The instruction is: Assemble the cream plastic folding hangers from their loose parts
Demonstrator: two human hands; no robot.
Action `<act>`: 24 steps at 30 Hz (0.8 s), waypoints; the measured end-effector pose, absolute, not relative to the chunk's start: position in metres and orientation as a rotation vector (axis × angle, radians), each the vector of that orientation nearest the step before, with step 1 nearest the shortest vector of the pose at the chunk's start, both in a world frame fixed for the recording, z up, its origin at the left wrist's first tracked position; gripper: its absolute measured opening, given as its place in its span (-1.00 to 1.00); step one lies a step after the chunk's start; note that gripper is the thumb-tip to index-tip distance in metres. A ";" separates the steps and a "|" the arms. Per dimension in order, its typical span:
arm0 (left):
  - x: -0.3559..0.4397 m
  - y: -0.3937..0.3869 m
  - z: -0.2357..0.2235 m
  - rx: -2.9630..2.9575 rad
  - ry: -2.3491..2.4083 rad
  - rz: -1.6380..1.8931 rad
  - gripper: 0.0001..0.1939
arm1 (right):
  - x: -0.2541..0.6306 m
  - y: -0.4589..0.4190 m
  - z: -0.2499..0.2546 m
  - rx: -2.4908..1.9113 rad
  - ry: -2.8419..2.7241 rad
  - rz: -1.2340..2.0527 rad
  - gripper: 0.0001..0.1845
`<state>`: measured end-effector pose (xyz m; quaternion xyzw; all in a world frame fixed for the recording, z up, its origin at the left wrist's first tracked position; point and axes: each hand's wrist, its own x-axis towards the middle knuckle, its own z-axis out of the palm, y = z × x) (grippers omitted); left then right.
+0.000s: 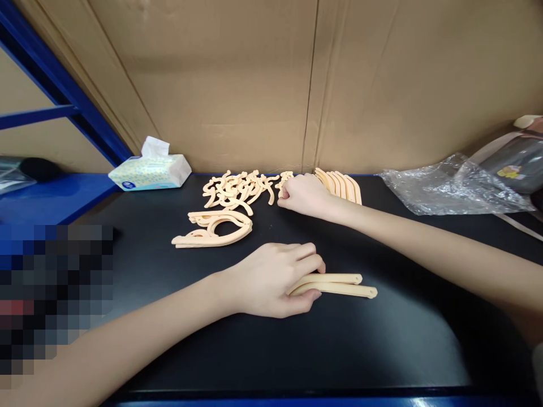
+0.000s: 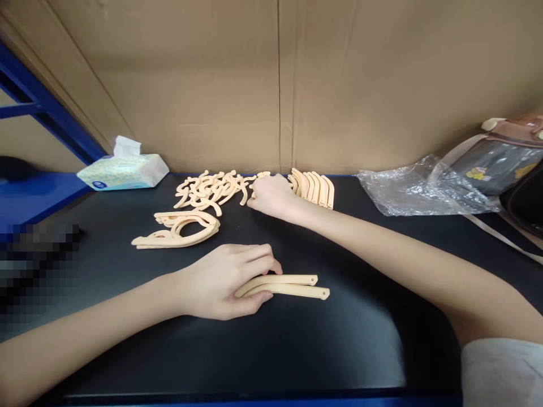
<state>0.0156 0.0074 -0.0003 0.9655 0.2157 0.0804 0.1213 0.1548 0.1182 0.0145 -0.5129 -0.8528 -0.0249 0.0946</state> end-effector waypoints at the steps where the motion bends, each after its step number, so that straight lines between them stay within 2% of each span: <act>1: 0.016 0.007 0.000 2.820 0.632 0.237 -0.78 | 0.157 0.118 0.017 -1.530 -2.511 -0.067 -0.79; 7: 0.016 0.007 -0.001 2.824 0.628 0.250 -0.79 | 0.175 0.109 0.032 -1.530 -2.338 -0.046 -0.80; 14: 0.016 0.010 -0.001 2.835 0.586 0.316 -0.78 | 0.200 0.060 0.034 -1.188 -2.179 0.295 -0.88; 18: 0.015 0.012 -0.004 2.905 0.525 0.539 -0.75 | 0.208 0.032 0.015 -1.169 -2.255 0.462 -0.83; 22: 0.014 0.013 -0.006 2.959 0.597 0.875 -0.75 | 0.209 0.022 -0.003 -1.144 -2.405 0.373 -0.93; 24: 0.014 0.013 -0.006 2.950 0.689 0.960 -0.79 | 0.207 0.022 -0.008 -1.103 -2.460 0.302 -0.87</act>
